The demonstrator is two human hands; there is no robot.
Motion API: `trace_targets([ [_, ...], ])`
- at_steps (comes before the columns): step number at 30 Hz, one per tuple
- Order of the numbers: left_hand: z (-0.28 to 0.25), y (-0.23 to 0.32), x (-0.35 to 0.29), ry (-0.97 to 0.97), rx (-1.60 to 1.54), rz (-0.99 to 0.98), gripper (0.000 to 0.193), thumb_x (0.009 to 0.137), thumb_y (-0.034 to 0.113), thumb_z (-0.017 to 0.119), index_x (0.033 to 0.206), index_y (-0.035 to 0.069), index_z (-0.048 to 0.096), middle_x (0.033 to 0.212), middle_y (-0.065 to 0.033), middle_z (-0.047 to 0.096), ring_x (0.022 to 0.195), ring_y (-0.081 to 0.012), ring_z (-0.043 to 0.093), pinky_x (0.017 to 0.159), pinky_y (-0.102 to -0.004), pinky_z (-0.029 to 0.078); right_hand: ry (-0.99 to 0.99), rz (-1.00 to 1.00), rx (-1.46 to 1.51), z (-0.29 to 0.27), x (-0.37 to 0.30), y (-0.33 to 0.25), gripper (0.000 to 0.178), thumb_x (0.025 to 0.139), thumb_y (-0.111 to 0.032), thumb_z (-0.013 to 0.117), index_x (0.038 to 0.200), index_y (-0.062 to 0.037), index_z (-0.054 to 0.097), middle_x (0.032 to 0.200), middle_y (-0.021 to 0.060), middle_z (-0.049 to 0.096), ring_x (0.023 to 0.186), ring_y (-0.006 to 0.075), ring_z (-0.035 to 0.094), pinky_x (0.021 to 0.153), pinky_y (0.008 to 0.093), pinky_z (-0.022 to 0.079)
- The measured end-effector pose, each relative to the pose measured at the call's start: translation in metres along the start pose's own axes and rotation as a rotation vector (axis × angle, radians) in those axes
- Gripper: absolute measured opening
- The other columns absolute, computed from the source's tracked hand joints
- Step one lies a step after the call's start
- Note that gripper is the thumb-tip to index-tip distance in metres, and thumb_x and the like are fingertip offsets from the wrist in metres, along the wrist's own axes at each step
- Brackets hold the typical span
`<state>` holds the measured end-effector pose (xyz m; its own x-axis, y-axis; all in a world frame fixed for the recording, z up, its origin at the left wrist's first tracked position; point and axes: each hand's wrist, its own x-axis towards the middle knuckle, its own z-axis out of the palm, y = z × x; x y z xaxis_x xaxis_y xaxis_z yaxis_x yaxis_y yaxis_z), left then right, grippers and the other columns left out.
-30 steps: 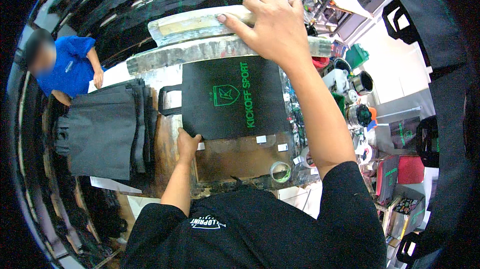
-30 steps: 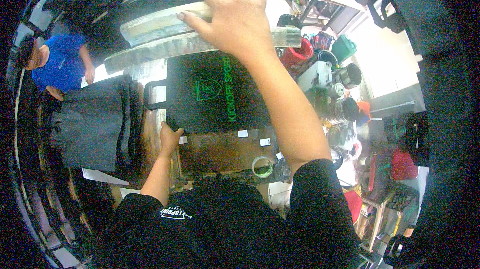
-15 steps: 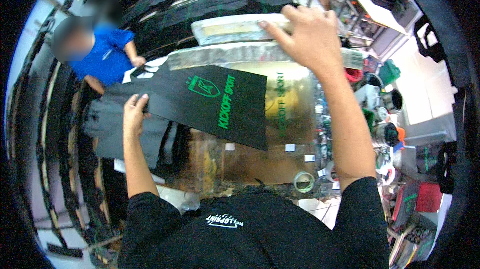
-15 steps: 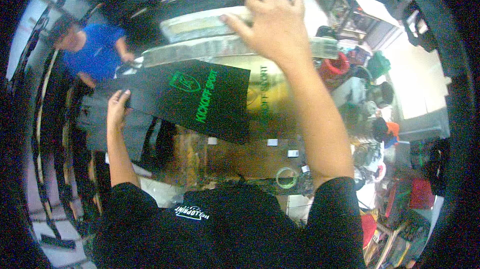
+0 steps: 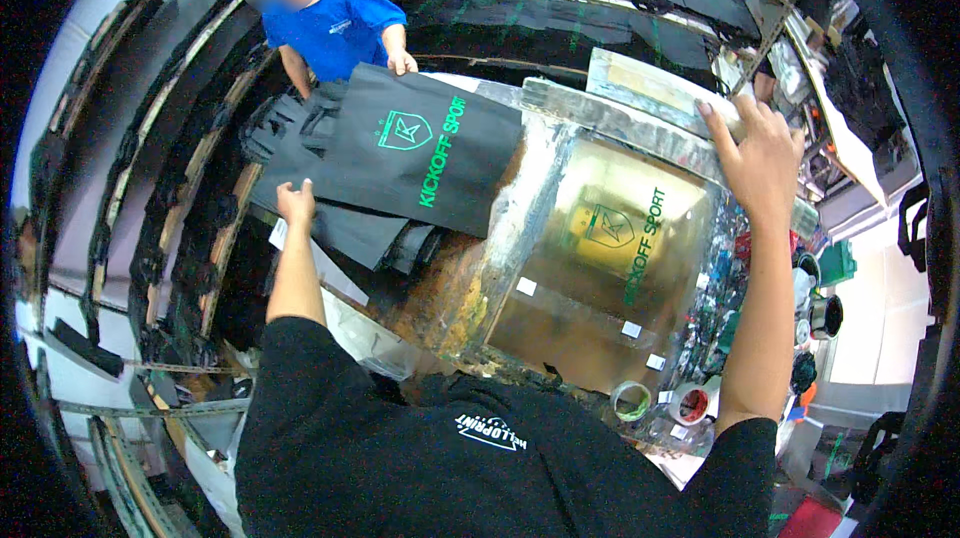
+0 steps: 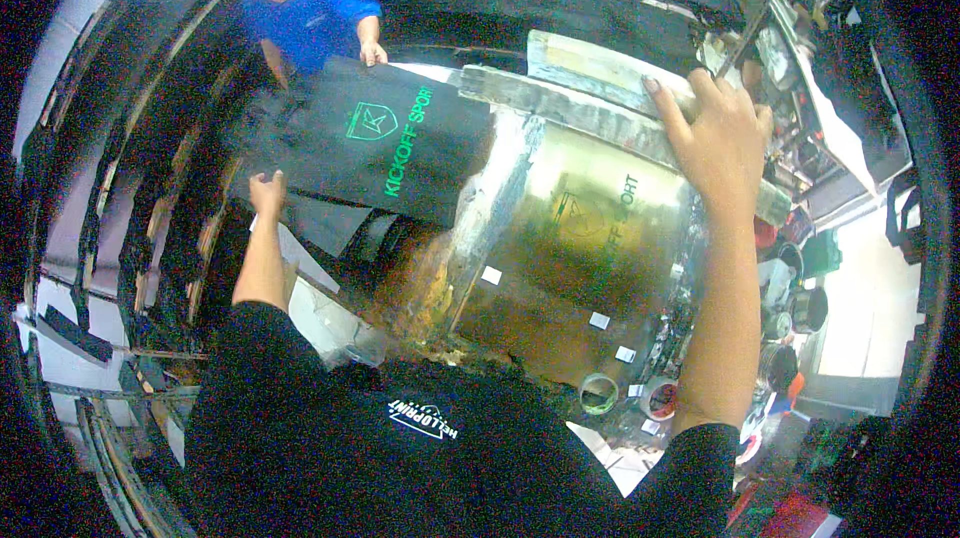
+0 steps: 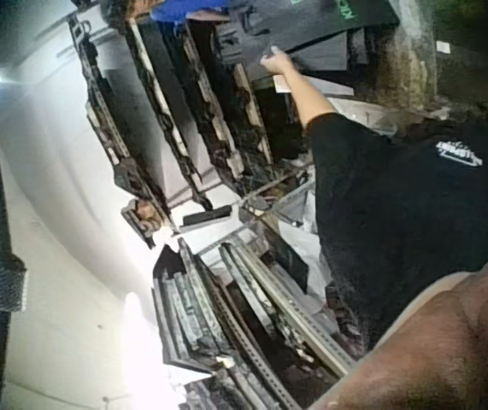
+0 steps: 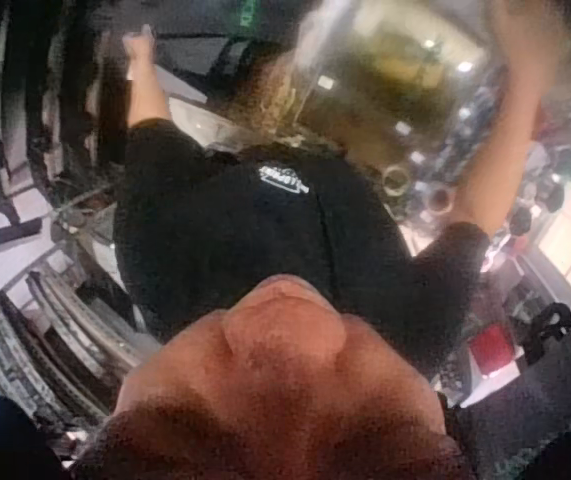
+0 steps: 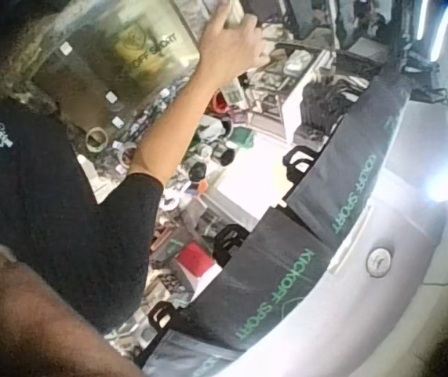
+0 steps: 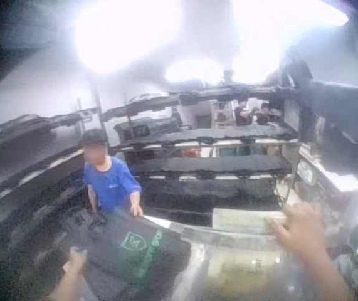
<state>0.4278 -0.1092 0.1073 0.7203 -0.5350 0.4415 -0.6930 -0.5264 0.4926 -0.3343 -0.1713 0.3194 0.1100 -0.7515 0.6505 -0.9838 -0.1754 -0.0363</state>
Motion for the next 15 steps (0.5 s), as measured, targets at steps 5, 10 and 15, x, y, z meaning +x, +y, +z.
trace_targets([
  [5, -0.022, 0.047, -0.129, -0.348, -0.090, 0.459, 0.065, 0.089, 0.039, 0.083, 0.137, -0.001, 0.064, 0.141, -0.0217, 0.062, 0.132, -0.0401, 0.057, 0.113, -0.0472, 0.045, -0.028, 0.016, -0.050, -0.008, -0.008, 0.001, 0.054, 0.099, -0.058, 0.063, 0.098, -0.0051, 0.072, 0.090, 0.0162, 0.070, 0.096, 0.0366, 0.067, 0.087, 0.0515, 0.043],
  [10, -0.057, 0.039, -0.137, -0.555, 0.267, 0.737, 0.085, 0.091, 0.063, 0.071, 0.155, 0.009, 0.053, 0.165, -0.0169, 0.045, 0.157, -0.0402, 0.032, 0.129, -0.0574, 0.019, -0.039, 0.006, -0.028, -0.010, -0.004, -0.006, 0.051, 0.098, -0.055, 0.065, 0.099, -0.0050, 0.072, 0.090, 0.0164, 0.070, 0.094, 0.0364, 0.066, 0.087, 0.0516, 0.042],
  [15, -0.038, 0.020, -0.141, -0.502, 0.301, 0.755, 0.086, 0.095, 0.069, 0.061, 0.160, 0.014, 0.048, 0.169, -0.0104, 0.041, 0.158, -0.0368, 0.030, 0.130, -0.0569, 0.016, -0.025, 0.020, -0.027, -0.007, -0.004, -0.004, 0.051, 0.098, -0.055, 0.064, 0.104, -0.0049, 0.073, 0.092, 0.0166, 0.069, 0.096, 0.0358, 0.065, 0.091, 0.0525, 0.042],
])
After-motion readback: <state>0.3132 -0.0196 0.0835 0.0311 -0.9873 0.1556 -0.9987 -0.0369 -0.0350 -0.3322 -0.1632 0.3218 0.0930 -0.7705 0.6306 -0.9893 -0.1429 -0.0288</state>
